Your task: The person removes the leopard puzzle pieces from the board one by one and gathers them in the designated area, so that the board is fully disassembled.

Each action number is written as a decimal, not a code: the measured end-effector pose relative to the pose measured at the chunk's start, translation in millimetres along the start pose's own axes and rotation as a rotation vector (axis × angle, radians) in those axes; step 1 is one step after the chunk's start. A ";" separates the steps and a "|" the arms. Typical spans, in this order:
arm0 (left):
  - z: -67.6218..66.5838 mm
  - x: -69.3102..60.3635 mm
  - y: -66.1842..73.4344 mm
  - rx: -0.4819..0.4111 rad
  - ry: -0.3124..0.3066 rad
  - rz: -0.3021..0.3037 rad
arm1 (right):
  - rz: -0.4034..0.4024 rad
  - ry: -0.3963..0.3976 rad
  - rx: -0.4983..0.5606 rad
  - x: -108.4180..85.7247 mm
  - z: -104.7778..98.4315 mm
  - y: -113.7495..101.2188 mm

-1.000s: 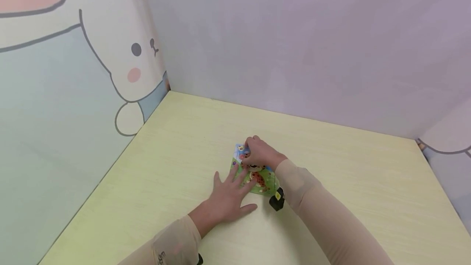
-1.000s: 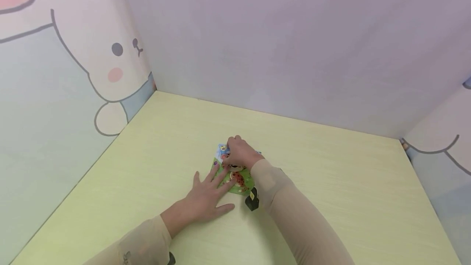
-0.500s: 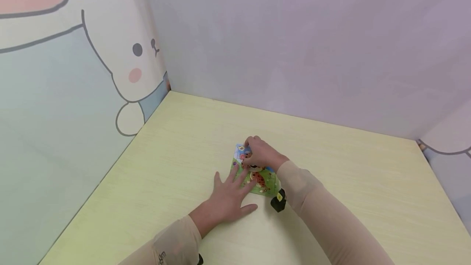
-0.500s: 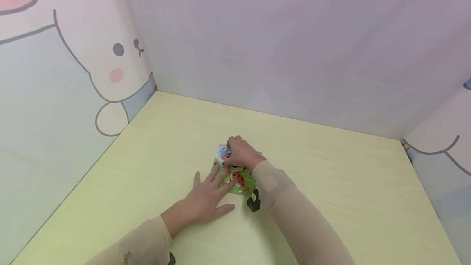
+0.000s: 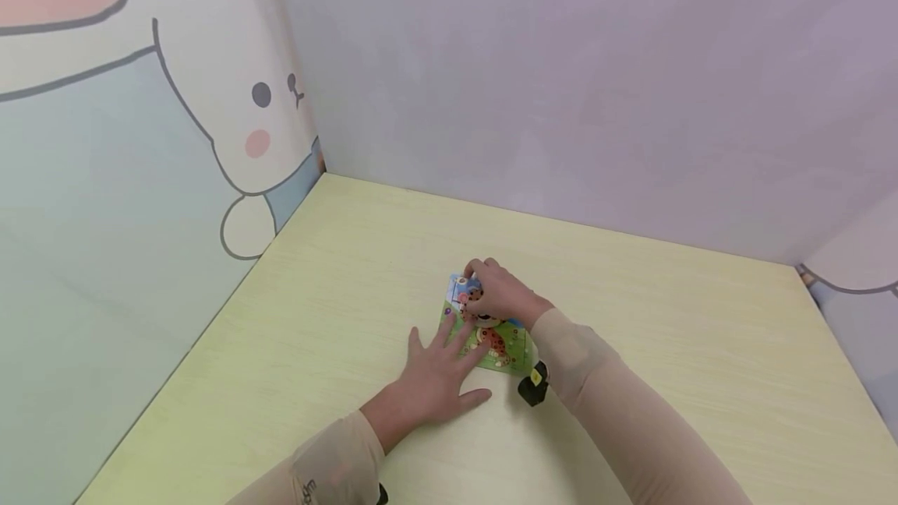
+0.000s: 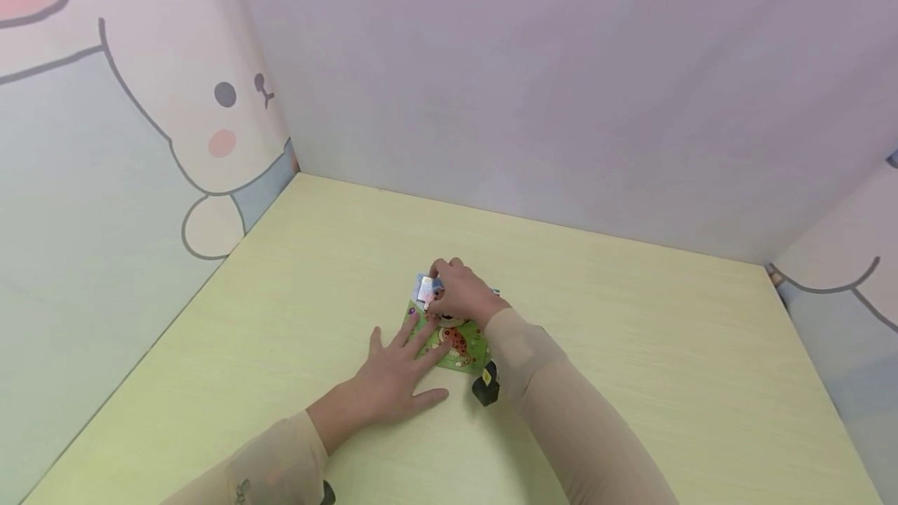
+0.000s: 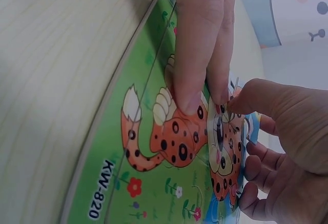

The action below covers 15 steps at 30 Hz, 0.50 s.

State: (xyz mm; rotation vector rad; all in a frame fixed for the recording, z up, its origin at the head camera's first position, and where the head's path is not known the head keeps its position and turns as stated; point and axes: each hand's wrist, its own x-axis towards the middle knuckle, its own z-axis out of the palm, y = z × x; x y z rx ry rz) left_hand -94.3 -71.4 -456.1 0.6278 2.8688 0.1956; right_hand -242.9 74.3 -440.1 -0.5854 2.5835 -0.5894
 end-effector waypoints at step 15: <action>0.6 0.0 0.3 0.017 0.001 0.003 | -0.072 0.028 0.147 -5.8 -3.8 9.4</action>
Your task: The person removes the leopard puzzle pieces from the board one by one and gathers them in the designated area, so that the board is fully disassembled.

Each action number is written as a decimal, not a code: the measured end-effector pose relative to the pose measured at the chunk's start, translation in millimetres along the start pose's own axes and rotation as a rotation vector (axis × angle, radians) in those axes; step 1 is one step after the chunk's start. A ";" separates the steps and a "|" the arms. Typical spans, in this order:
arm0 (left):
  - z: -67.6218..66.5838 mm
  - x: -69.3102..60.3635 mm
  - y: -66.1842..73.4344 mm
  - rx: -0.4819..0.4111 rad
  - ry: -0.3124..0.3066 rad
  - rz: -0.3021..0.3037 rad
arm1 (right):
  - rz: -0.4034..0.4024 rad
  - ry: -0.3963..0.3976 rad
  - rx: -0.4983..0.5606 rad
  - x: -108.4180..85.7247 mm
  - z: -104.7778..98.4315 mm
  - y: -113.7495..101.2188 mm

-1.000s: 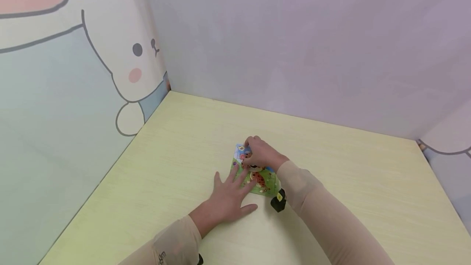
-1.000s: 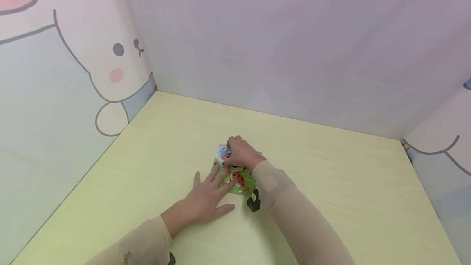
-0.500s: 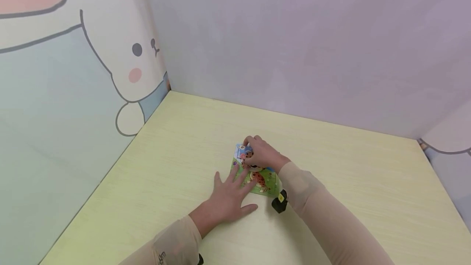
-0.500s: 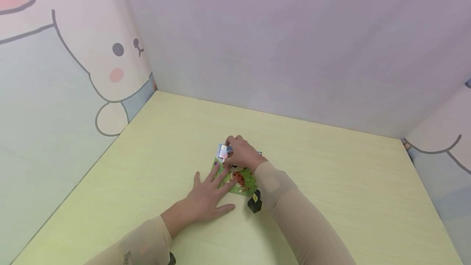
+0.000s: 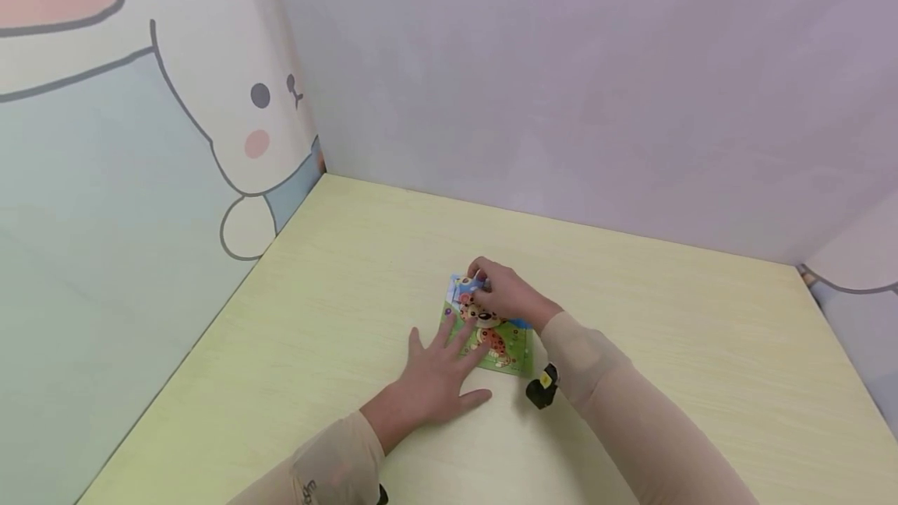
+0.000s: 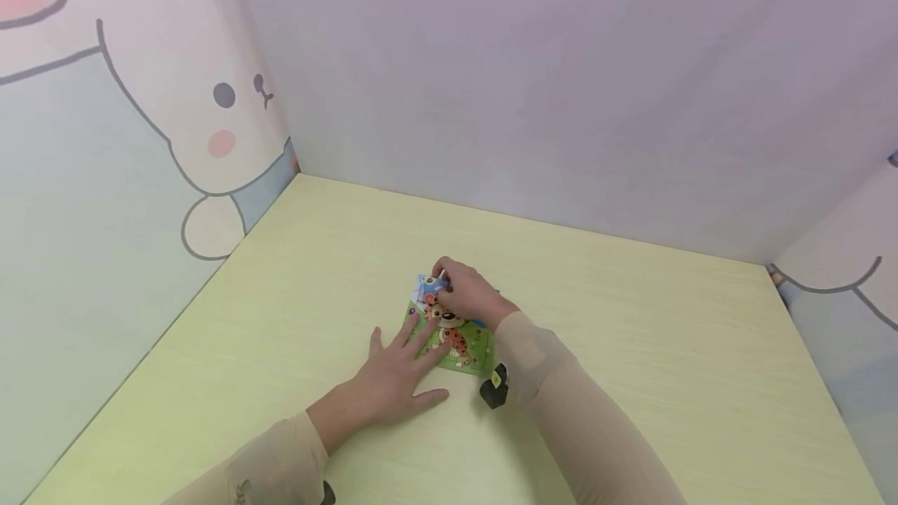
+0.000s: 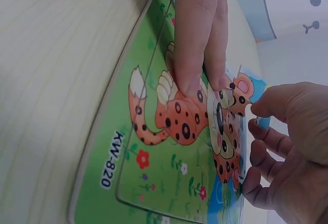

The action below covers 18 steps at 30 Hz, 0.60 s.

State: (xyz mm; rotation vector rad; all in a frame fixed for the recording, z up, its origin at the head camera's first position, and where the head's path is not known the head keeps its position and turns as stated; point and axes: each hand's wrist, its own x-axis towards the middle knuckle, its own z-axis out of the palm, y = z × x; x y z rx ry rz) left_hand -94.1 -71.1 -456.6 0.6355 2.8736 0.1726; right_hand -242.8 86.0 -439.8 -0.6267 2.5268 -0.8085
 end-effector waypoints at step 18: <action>1.2 -1.2 -0.5 -0.039 0.020 0.007 | -0.045 0.084 0.121 -33.6 -31.4 31.9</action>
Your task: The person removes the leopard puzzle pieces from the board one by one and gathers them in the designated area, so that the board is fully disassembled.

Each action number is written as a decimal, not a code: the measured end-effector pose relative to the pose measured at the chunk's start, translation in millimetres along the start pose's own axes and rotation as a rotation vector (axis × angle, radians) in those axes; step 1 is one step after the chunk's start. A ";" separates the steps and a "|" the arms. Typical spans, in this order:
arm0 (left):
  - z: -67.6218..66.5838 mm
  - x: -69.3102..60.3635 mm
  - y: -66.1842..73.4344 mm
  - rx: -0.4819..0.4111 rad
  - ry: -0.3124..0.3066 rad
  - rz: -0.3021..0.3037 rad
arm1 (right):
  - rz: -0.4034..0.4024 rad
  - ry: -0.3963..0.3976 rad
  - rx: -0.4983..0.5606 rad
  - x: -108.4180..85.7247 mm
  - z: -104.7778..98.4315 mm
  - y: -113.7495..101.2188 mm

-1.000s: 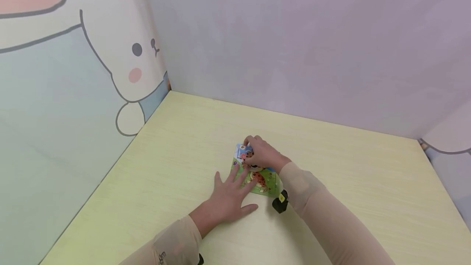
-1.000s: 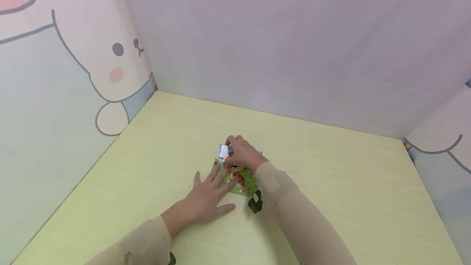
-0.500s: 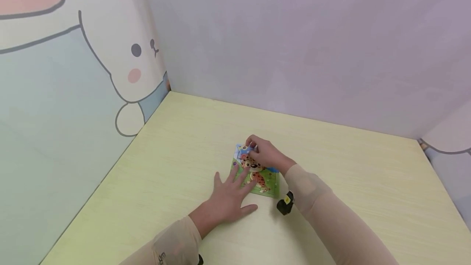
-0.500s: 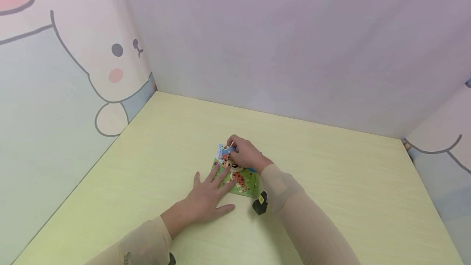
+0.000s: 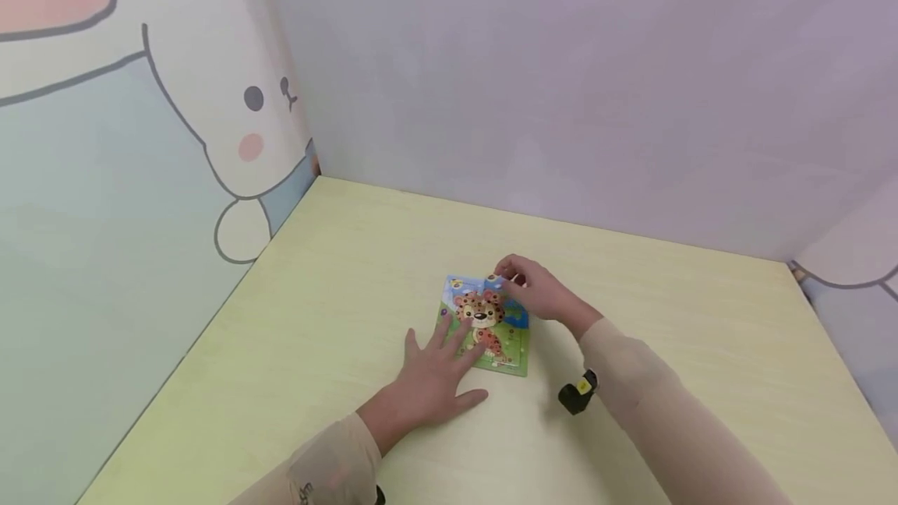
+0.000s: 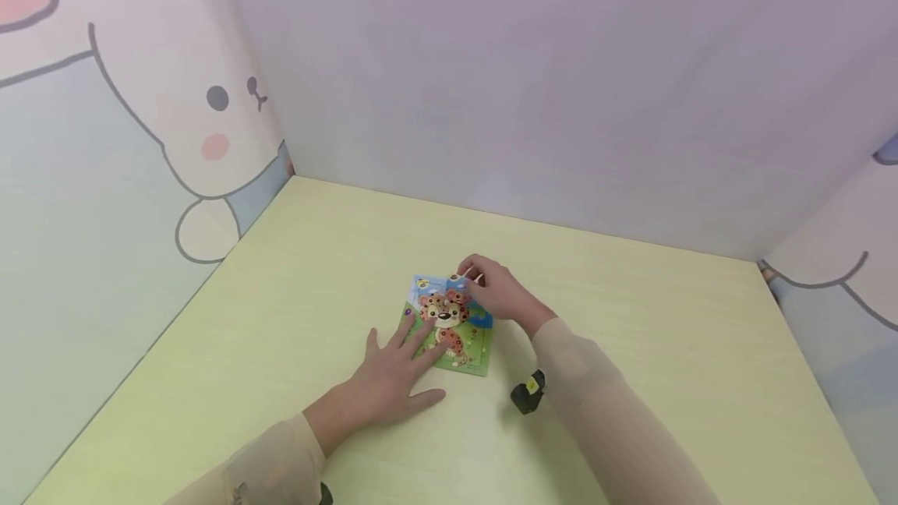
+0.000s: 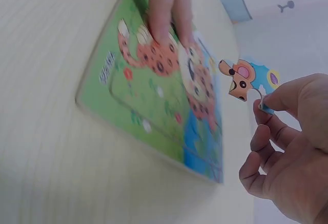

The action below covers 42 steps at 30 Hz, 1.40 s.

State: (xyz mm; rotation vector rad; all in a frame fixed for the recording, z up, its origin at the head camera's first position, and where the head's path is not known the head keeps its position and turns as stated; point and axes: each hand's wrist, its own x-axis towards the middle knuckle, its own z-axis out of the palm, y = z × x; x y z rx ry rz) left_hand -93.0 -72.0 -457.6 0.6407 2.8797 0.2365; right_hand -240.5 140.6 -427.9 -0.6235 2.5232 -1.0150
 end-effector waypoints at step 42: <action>-2.0 0.3 3.1 -0.006 -0.014 -0.015 | 0.185 -0.025 -0.241 -61.7 -55.4 51.3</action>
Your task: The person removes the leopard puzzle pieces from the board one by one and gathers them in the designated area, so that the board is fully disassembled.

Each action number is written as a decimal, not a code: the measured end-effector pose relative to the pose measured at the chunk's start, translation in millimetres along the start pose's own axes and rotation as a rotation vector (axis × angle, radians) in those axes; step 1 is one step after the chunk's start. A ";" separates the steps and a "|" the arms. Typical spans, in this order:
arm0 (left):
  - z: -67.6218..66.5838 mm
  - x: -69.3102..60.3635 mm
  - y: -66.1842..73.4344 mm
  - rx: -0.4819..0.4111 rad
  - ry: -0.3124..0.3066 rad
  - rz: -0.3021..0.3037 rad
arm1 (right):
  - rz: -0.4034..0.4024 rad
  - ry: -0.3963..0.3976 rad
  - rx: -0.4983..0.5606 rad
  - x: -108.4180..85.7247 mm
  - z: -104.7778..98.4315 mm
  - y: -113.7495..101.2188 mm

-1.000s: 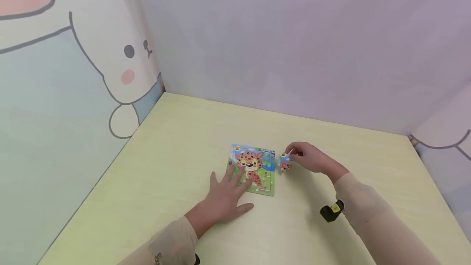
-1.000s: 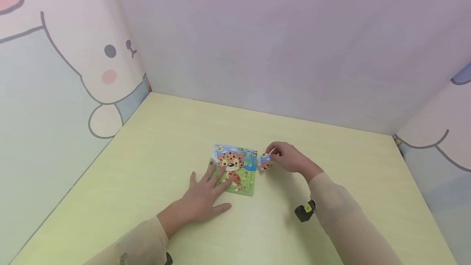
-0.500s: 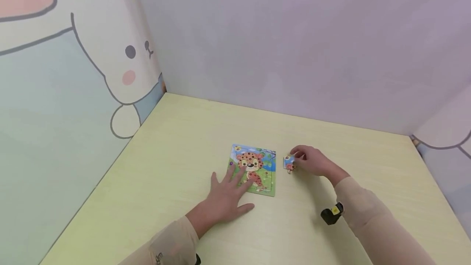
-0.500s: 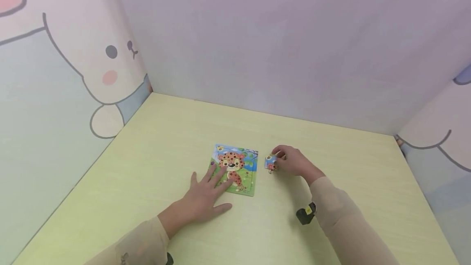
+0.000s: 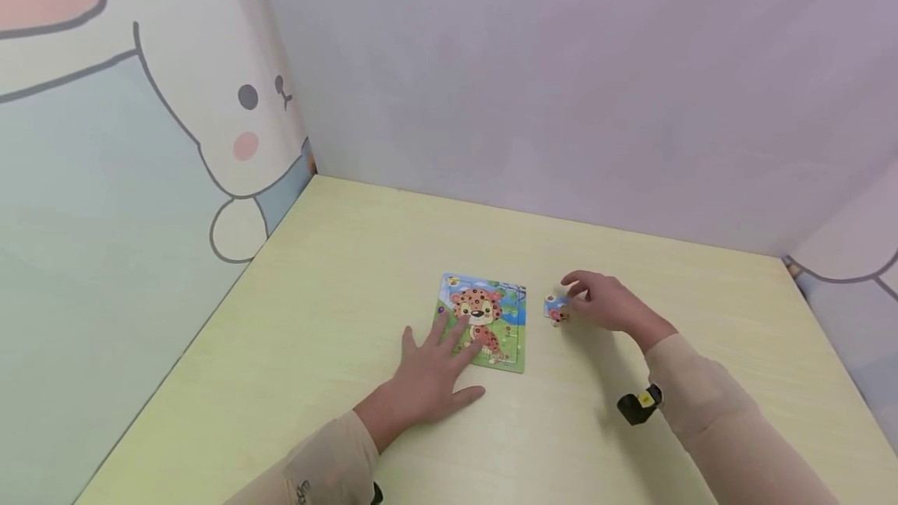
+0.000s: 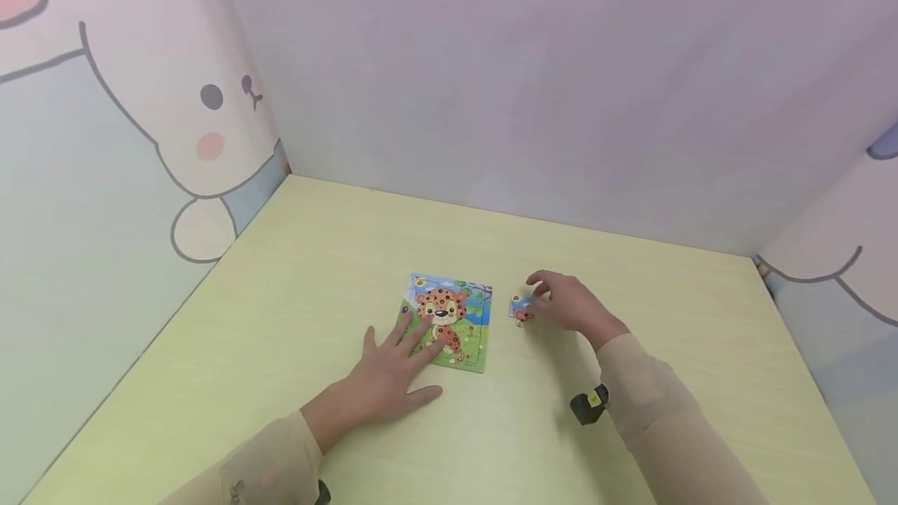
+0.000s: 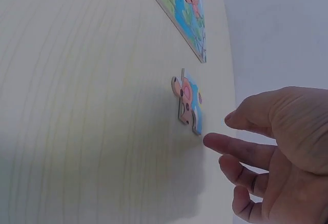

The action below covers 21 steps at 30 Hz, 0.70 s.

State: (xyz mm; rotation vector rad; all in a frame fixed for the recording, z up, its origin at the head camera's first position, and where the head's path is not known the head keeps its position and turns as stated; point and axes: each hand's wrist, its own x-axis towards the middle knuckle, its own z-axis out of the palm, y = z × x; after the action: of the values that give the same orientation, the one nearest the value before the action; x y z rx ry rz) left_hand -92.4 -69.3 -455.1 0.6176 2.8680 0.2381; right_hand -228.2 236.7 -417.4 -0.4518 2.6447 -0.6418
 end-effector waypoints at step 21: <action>1.0 0.0 -2.3 0.009 -0.003 0.003 | -0.191 0.147 0.050 41.1 58.0 -57.3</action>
State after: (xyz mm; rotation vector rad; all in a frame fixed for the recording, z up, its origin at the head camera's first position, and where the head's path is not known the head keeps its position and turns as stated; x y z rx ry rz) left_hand -93.1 -71.1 -456.5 0.6238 2.8669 0.2247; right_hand -226.7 151.0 -448.7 -0.6728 2.7362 -0.8274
